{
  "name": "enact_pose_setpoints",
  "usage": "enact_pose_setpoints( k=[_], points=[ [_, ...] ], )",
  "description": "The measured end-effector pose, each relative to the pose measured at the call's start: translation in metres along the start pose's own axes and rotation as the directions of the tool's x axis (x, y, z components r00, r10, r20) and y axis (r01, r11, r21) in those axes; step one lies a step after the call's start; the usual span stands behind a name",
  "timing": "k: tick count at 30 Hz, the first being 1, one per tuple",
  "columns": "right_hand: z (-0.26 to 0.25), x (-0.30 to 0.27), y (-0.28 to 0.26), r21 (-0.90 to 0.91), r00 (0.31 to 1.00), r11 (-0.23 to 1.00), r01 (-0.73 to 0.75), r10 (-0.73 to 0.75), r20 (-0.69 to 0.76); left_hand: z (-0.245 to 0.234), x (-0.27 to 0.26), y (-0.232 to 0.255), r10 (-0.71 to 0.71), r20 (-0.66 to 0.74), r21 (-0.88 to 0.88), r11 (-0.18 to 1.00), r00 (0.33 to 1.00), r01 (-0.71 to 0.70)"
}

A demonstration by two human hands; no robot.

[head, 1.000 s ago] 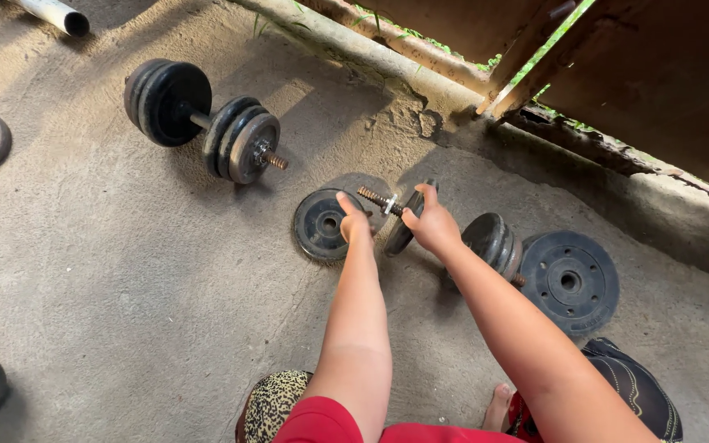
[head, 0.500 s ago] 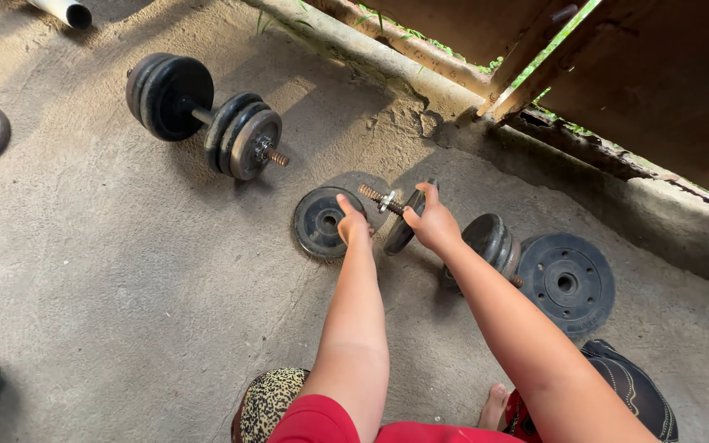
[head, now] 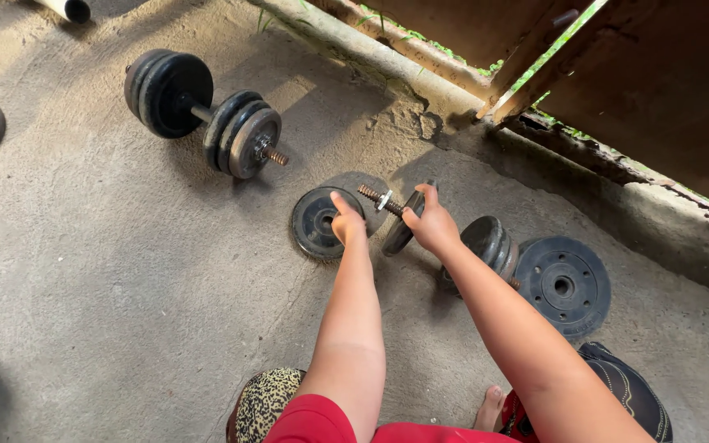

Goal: The person is seen putting weight plates on a dumbbell bar and securing them with a collar.

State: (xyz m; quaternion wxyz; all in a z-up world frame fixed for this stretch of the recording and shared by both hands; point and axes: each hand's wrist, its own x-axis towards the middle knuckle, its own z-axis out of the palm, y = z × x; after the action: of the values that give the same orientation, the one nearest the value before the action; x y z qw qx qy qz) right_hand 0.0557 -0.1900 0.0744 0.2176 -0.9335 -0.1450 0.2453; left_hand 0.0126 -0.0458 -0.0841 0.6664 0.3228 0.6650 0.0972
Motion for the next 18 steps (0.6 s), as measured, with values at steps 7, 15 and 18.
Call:
enact_pose_setpoints(
  k=[7, 15, 18],
  points=[
    [0.006, 0.006, 0.007, 0.001, 0.997, 0.999, 0.043, -0.043, -0.064, 0.026, 0.017, -0.016, 0.17, 0.344, -0.243, 0.966, 0.923, -0.087],
    [0.001, 0.003, 0.001, 0.007, 1.0, 1.0, 0.009, -0.009, -0.019, -0.003, -0.014, 0.008, -0.073, 0.053, -0.028, 0.997, 0.996, 0.075],
    [-0.001, 0.0, -0.005, 0.017, 0.999, 1.0, -0.008, 0.008, -0.037, 0.008, -0.007, -0.005, -0.015, 0.156, -0.142, 0.989, 0.988, 0.037]
  ],
)
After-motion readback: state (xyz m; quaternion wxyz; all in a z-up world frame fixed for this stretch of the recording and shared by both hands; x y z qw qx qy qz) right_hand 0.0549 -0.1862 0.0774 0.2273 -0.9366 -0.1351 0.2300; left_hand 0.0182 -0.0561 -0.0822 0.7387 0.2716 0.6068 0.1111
